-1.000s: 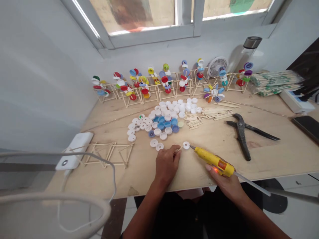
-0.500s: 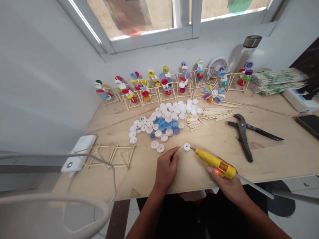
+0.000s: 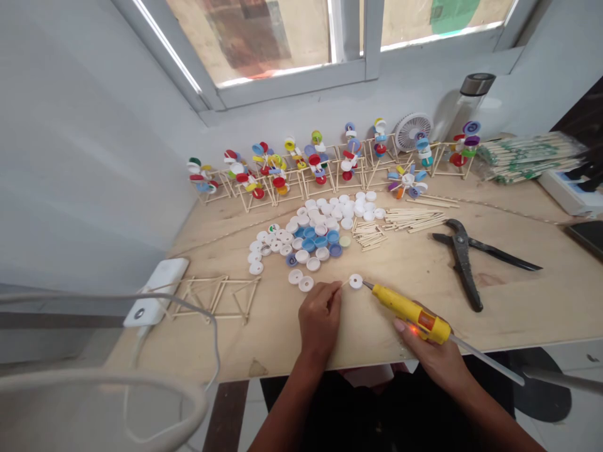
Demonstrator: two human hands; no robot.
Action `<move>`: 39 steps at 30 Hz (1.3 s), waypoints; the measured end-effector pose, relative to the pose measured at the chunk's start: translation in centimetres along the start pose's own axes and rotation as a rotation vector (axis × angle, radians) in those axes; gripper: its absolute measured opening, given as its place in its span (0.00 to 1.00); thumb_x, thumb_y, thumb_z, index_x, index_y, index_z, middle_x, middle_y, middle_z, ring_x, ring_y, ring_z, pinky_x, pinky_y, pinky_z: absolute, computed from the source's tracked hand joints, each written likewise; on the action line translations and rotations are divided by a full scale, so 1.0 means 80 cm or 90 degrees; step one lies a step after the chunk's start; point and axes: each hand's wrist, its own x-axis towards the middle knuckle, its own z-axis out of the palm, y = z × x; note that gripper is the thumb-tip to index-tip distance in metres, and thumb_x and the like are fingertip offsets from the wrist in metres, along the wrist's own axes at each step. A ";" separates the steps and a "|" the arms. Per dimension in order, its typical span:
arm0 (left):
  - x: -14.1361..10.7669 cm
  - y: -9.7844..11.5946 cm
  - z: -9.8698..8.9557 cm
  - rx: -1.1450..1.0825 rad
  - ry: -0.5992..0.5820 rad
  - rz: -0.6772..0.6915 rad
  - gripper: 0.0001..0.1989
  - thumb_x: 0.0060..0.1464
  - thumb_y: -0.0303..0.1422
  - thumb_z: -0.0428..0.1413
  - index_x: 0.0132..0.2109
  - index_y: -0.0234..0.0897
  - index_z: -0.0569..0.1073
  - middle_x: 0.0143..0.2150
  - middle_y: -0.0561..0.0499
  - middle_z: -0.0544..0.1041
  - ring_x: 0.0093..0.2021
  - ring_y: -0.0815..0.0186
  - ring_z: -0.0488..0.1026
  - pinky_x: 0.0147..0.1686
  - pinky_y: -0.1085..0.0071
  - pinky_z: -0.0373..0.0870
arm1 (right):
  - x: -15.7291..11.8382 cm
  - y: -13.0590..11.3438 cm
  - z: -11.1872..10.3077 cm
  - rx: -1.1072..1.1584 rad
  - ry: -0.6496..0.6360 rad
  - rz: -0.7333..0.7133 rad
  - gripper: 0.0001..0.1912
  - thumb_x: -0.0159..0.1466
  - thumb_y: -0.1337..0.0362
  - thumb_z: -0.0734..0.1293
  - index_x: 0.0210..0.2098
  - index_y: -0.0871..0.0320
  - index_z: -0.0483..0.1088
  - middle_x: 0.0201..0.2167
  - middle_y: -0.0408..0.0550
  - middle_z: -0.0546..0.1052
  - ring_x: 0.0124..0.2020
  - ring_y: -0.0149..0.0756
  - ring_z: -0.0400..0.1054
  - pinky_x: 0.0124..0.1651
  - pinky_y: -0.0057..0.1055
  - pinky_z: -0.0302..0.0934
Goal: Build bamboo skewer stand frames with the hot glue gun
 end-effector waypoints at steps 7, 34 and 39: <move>-0.002 -0.011 0.010 0.073 0.010 0.045 0.11 0.58 0.29 0.49 0.41 0.38 0.76 0.35 0.49 0.77 0.38 0.64 0.73 0.38 0.68 0.69 | 0.003 0.004 -0.006 -0.005 -0.051 -0.003 0.13 0.55 0.53 0.67 0.22 0.55 0.67 0.24 0.44 0.74 0.28 0.38 0.70 0.27 0.29 0.65; 0.003 -0.013 0.006 0.032 -0.015 0.040 0.10 0.57 0.31 0.50 0.41 0.39 0.76 0.36 0.49 0.77 0.37 0.65 0.74 0.38 0.68 0.70 | 0.010 0.009 -0.008 0.081 -0.036 0.031 0.15 0.54 0.52 0.69 0.30 0.58 0.73 0.26 0.46 0.77 0.28 0.37 0.72 0.29 0.29 0.70; 0.003 -0.014 0.007 0.035 -0.017 0.043 0.11 0.58 0.31 0.50 0.41 0.39 0.76 0.36 0.49 0.77 0.37 0.65 0.74 0.38 0.68 0.70 | 0.012 0.012 -0.009 0.059 -0.034 0.021 0.15 0.53 0.52 0.69 0.32 0.58 0.73 0.25 0.45 0.76 0.27 0.36 0.71 0.28 0.29 0.69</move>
